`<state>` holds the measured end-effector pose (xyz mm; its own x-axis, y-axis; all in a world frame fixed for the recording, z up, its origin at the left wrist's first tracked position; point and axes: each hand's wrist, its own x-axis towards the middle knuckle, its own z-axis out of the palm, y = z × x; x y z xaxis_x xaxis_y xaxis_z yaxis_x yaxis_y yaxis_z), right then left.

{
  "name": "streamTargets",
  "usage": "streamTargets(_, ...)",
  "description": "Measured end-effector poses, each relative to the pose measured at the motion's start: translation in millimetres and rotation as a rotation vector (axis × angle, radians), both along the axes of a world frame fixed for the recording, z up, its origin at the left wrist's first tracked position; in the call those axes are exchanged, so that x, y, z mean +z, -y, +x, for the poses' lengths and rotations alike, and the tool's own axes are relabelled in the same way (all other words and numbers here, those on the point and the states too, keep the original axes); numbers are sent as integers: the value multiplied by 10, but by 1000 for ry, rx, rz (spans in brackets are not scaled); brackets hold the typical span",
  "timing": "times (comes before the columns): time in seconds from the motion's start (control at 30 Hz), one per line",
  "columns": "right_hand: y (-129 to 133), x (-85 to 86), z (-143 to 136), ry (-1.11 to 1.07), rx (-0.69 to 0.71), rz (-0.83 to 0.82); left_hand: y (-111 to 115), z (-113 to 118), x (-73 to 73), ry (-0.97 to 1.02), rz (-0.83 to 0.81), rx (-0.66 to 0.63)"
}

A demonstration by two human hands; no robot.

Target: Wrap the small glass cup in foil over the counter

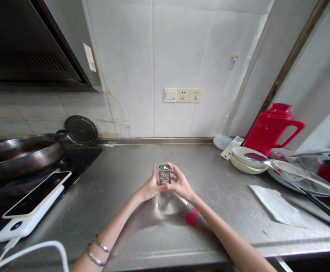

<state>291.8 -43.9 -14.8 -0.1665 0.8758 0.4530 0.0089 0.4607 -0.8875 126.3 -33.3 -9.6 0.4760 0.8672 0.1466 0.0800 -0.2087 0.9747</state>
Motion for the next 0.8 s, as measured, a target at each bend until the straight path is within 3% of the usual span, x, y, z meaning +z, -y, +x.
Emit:
streamTargets(0.17,25,57,-33,-106,62,-138,-8,-36,-31,-158,388,134)
streamTargets(0.37,71,92,-66,-85,89,-128,-51,-3,-96,-193,523,182)
streamTargets(0.6,48,106,-32,-196,127,-247,34,20,14,-103,431,214)
streamTargets(0.7,0,108,0,-149,-9,-258,79,27,45,-28,326,176)
streamTargets(0.8,-47,113,68,-13,-200,-133,111,54,45,0,247,125)
